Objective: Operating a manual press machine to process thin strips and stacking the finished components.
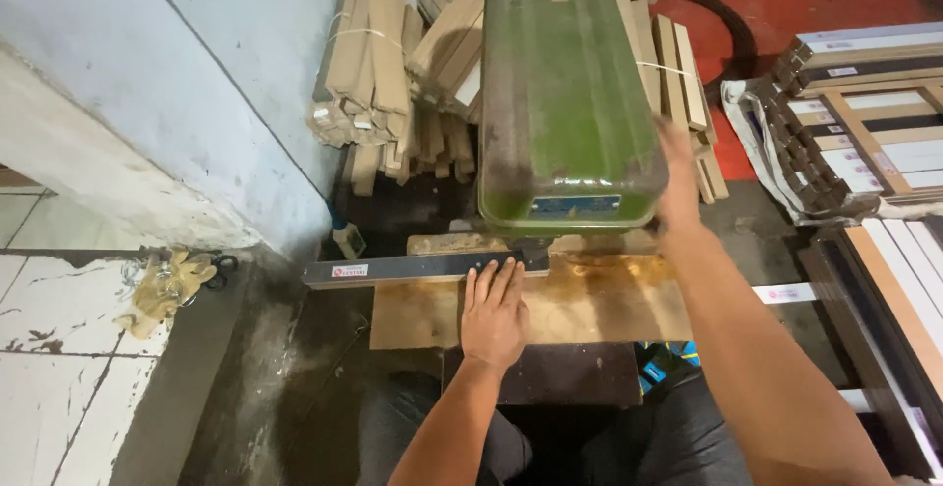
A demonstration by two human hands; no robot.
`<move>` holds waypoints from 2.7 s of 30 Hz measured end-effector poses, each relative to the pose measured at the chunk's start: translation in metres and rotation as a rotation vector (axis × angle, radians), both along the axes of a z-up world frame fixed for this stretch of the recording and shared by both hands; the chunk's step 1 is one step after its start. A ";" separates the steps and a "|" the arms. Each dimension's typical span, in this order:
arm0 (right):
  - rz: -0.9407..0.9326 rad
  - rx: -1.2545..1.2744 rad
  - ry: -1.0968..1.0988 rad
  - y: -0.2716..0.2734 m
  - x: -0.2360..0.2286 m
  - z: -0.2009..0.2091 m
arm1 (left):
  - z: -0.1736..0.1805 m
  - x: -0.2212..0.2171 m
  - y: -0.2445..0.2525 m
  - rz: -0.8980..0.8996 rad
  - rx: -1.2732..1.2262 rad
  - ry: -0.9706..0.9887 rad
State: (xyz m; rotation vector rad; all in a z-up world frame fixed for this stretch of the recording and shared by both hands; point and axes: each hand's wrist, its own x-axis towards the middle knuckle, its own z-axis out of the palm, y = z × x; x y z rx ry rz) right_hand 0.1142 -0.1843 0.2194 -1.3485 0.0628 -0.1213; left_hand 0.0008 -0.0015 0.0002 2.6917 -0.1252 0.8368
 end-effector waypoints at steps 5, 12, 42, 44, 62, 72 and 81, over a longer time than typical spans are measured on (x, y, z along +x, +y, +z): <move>0.228 -0.929 -0.299 -0.092 0.085 -0.207 | 0.004 -0.002 0.000 0.007 -0.006 0.070; 0.504 -0.680 0.062 -0.074 -0.022 -0.058 | 0.002 0.001 0.002 0.006 -0.012 0.096; 0.330 -0.695 0.524 0.039 -0.060 -0.161 | 0.063 -0.044 0.218 0.713 -1.055 0.357; 0.279 -0.659 0.531 0.037 -0.070 -0.168 | 0.059 -0.051 0.216 0.720 -1.075 0.377; -0.246 -0.157 0.336 -0.149 -0.059 -0.172 | 0.035 -0.013 0.068 -0.038 -0.564 0.408; -0.289 -0.118 0.488 -0.152 -0.031 -0.159 | 0.049 0.020 0.051 -0.072 -0.580 0.566; -0.308 -0.421 0.528 -0.131 -0.037 -0.124 | 0.040 0.028 0.046 -0.025 -0.560 0.600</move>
